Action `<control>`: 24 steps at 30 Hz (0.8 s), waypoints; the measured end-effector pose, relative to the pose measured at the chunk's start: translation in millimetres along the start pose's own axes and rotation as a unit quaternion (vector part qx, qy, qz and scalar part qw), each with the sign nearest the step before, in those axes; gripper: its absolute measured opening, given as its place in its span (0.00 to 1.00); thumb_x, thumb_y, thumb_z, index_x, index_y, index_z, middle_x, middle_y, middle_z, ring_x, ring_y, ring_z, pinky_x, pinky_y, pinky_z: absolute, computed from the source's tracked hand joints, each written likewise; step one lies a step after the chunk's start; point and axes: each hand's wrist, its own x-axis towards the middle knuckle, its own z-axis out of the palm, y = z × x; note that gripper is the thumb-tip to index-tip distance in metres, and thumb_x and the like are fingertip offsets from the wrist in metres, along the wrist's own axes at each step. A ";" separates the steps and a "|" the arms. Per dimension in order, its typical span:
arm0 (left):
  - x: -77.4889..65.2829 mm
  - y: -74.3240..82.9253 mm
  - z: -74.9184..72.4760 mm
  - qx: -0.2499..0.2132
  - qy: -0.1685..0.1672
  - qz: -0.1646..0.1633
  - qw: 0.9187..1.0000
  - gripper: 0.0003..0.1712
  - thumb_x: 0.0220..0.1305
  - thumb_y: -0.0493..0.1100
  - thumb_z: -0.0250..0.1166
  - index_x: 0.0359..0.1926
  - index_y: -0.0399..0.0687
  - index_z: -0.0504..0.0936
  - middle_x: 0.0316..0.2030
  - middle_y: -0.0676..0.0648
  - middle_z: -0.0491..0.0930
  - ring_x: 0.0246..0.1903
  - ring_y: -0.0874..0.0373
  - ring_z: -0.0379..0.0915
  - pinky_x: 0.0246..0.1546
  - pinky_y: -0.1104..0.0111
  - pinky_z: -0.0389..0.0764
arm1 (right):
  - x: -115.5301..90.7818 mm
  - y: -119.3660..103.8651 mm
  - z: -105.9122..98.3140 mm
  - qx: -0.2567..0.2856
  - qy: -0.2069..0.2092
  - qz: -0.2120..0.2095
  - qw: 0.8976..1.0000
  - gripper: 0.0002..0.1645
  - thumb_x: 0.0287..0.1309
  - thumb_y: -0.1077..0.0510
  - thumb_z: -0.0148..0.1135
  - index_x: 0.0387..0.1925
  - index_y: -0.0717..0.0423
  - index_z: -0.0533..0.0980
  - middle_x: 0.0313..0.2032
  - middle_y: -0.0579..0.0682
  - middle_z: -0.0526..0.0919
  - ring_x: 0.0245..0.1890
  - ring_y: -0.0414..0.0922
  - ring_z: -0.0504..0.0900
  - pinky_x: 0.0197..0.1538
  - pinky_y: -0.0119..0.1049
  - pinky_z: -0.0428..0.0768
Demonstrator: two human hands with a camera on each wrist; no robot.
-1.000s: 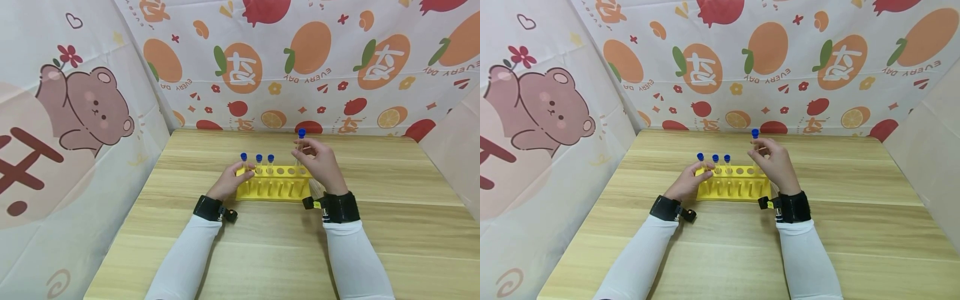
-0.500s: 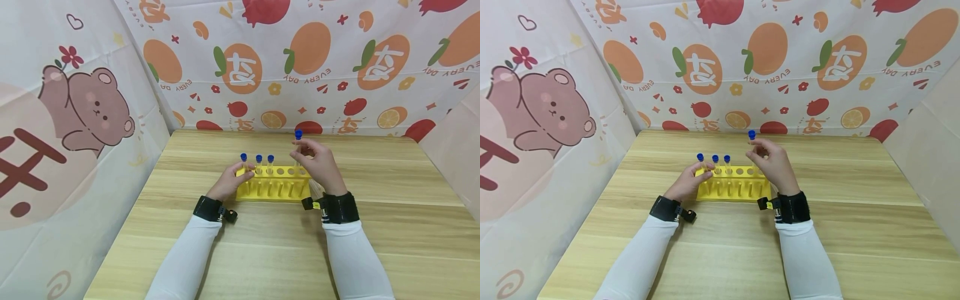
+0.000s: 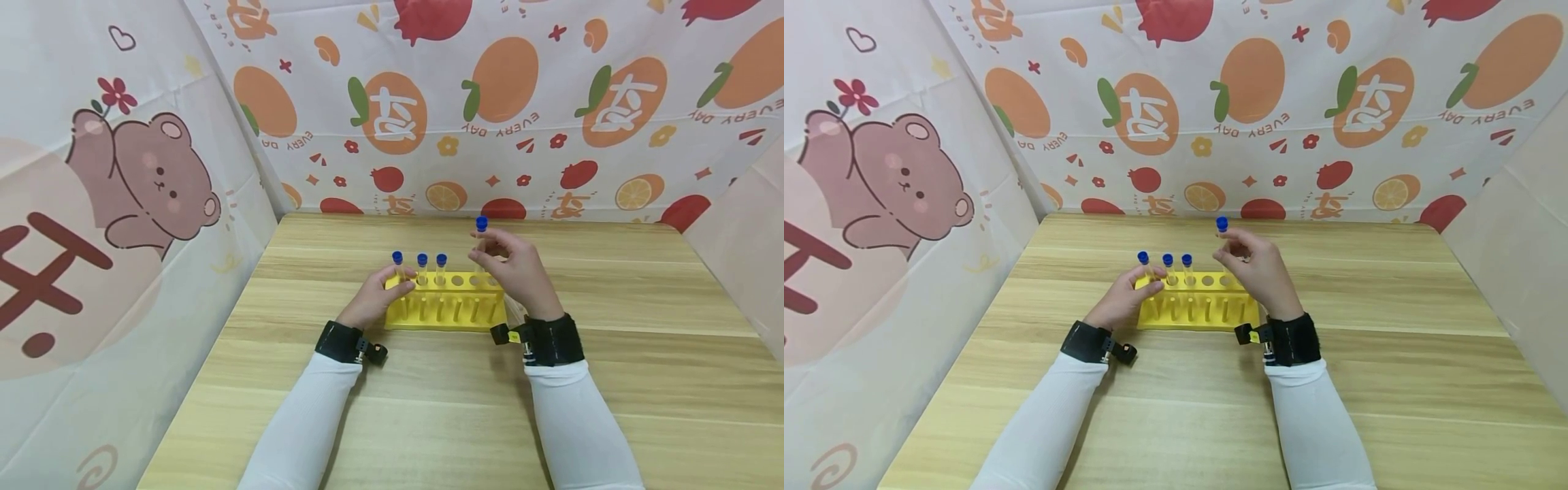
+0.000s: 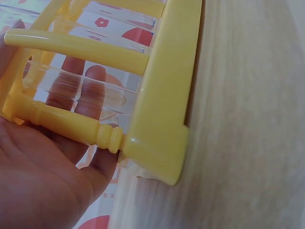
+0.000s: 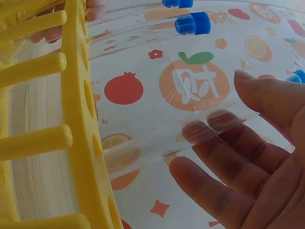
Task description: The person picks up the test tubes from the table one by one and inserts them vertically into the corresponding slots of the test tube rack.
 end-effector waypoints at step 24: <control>-0.6 -0.4 0.4 0.000 0.002 0.003 1.000 0.18 0.68 0.55 0.62 0.54 0.54 0.79 0.60 0.49 0.75 0.66 0.49 0.65 0.66 0.50 0.66 | -0.5 -2.5 0.9 0.010 0.007 0.001 1.000 0.20 0.63 0.49 0.66 0.54 0.51 0.78 0.36 0.47 0.83 0.37 0.41 0.83 0.42 0.27 0.81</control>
